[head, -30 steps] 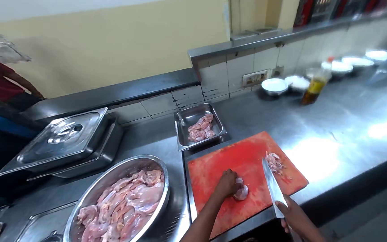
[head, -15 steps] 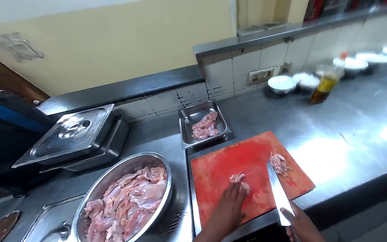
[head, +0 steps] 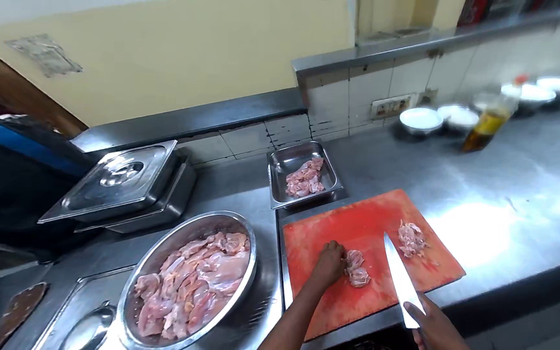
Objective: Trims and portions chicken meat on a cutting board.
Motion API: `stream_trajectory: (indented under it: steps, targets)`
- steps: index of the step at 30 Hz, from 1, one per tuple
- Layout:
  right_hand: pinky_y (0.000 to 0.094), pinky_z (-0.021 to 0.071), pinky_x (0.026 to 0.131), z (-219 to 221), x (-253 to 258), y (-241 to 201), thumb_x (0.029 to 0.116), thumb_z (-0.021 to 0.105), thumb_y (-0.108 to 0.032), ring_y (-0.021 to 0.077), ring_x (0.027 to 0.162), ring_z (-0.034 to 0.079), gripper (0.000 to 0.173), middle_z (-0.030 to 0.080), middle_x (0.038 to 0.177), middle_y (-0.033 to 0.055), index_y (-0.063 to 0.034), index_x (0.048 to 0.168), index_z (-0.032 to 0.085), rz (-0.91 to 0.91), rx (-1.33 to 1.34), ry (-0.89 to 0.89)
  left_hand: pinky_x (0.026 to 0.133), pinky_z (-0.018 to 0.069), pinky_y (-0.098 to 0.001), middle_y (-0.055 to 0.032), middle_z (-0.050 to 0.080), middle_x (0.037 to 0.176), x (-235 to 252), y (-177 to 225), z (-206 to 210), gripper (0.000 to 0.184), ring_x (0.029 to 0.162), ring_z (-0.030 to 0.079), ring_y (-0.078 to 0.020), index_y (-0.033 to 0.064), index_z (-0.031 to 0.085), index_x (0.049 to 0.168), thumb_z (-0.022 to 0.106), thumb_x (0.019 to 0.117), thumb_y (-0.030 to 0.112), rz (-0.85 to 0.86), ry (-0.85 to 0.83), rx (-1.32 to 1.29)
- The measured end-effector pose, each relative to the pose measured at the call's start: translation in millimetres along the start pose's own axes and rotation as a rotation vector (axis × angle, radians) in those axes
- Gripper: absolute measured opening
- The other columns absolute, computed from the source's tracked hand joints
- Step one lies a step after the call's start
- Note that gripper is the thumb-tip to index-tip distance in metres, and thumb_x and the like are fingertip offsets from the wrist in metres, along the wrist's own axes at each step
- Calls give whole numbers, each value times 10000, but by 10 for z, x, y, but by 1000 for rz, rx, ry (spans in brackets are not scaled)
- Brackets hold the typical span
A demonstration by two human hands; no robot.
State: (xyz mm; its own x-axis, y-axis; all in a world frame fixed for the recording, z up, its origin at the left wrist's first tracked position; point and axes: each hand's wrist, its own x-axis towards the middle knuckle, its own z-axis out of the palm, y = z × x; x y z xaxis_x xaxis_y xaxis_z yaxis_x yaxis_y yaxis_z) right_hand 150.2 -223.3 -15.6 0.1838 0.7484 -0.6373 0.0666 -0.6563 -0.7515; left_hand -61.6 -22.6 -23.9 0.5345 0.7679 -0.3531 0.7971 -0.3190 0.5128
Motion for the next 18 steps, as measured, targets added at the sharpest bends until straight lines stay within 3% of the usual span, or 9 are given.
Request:
stream_trajectory:
  steps: [3,6,8,11,14,16,18]
  targets:
    - [328,558,527,7,-1,76,1088,513,-235,161,530,598,437,603,786,90,-61,1468,384,-3,15,4,1058,492,-497,-218,659,1230,-55,-10,-65,278,1187,639,-339,-35,621,1250,516,1046,123,-43,-14,-109]
    - [319,550,514,-17,-10,109,1084,518,-220,152,523,590,459,607,793,87,-64,1490,374,4,36,23,989,531,-479,-182,685,1163,-112,-153,-137,278,1074,680,-299,1,609,1276,528,1049,140,-98,57,-181]
    - [319,547,513,-35,-4,112,1084,521,-224,154,525,589,466,605,789,89,-71,1498,375,14,34,37,1026,515,-478,-177,682,1207,-128,-185,-197,301,1130,669,-297,13,625,1285,540,1050,181,-115,69,-130]
    - [323,552,508,-42,26,88,1085,524,-233,157,522,594,443,602,768,89,-72,1476,391,22,28,41,1124,449,-485,-170,614,1360,-24,-60,-232,364,1311,568,-322,47,624,1343,579,1042,246,-43,77,-27]
    - [321,557,504,-3,33,35,1085,523,-228,160,510,592,413,602,770,91,-63,1445,405,20,32,26,1146,391,-570,-192,523,1487,228,99,-139,523,1406,461,-386,56,569,1435,704,962,234,192,-114,114]
    - [317,554,501,18,26,12,1084,523,-220,157,509,590,402,601,771,88,-64,1436,408,10,43,18,1106,406,-621,-245,547,1420,327,241,-162,631,1353,495,-435,17,537,1428,788,904,263,236,-265,248]
    - [313,554,503,24,14,26,1083,522,-211,154,509,588,407,599,772,86,-66,1441,397,3,59,15,1051,425,-673,-279,610,1330,357,328,-203,624,1277,566,-458,-30,560,1367,793,904,317,244,-407,387]
